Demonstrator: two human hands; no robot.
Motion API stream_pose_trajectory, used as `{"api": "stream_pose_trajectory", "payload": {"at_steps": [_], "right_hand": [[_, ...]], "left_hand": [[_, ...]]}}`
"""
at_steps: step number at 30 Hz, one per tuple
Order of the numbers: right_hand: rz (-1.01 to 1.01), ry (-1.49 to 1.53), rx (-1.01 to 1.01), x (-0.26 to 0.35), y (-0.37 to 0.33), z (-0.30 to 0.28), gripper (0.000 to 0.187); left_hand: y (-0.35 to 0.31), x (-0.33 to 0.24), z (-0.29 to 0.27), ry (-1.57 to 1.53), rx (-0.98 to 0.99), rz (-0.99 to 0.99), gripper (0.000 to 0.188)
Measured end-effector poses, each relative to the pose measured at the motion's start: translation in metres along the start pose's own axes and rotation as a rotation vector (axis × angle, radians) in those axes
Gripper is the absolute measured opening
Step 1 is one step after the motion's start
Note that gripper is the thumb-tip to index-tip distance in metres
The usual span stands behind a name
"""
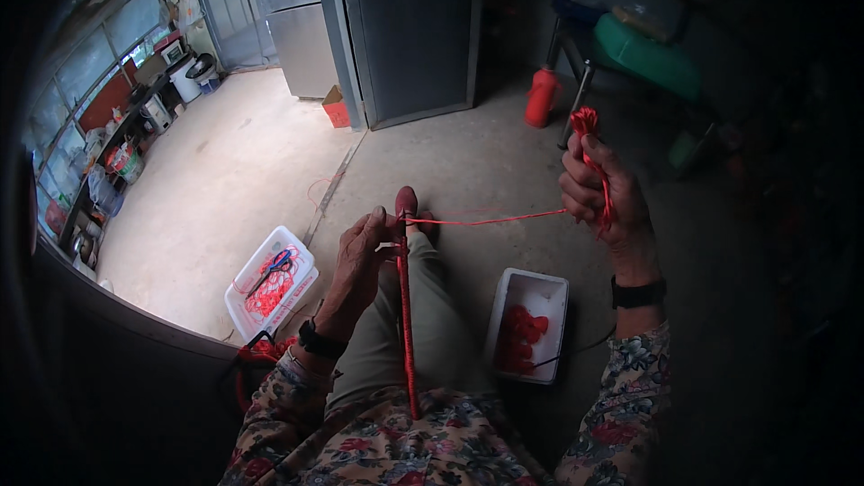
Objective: Wrapping a red plastic furniture frame component with a red decorative cord.
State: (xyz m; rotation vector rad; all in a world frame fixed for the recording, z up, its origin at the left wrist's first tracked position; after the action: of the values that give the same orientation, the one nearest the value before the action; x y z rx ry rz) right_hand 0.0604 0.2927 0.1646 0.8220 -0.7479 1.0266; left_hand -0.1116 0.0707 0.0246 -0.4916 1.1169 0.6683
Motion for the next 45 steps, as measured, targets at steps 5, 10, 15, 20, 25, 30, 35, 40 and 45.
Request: {"api": "stream_pose_trajectory", "payload": {"at_steps": [5, 10, 15, 20, 25, 30, 35, 40, 45], "right_hand": [[0.210, -0.758, -0.159, 0.006, -0.053, -0.015, 0.024], [0.580, -1.401, -0.079, -0.031, -0.096, -0.011, 0.023], [0.320, -0.995, -0.336, -0.017, -0.116, 0.010, 0.016], [0.323, -0.983, -0.303, -0.023, -0.124, 0.024, 0.016], [0.208, -0.839, -0.464, -0.023, -0.128, -0.001, 0.023], [0.116, -0.801, -0.463, -0.008, -0.090, -0.004, 0.023], [0.056, -0.684, -0.508, 0.001, -0.078, 0.001, 0.015], [0.047, -0.690, -0.467, 0.002, -0.083, 0.017, 0.013], [0.037, -0.863, -0.540, 0.020, -0.098, 0.025, 0.014]], "left_hand": [[-0.008, 0.030, 0.026, -0.417, 0.194, -0.302, 0.037], [-0.004, 0.042, 0.026, -0.613, 0.271, -0.382, 0.034], [-0.006, 0.043, 0.037, -0.747, 0.259, -0.525, 0.029], [-0.001, 0.046, 0.025, -0.866, 0.280, -0.514, 0.019], [0.000, 0.055, 0.027, -0.784, 0.195, -0.593, 0.019], [-0.004, 0.052, 0.019, -0.755, 0.133, -0.524, 0.015], [-0.015, 0.039, 0.024, -0.813, 0.117, -0.542, 0.012], [-0.017, 0.037, 0.015, -0.703, 0.068, -0.426, 0.010], [-0.014, 0.039, 0.020, -0.659, 0.060, -0.419, 0.013]]}}
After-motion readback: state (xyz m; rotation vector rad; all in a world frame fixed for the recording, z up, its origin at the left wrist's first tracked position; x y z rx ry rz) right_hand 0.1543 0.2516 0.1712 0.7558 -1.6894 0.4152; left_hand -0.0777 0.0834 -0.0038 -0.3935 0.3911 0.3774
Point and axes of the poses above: each hand's wrist, its own y-axis towards the middle knuckle, its own z-axis out of the palm, x = y × z, the point moved 7 cm from there along y, towards the middle knuckle, and after that the axes turned 2 degrees about -z, right-handed, at the moved point
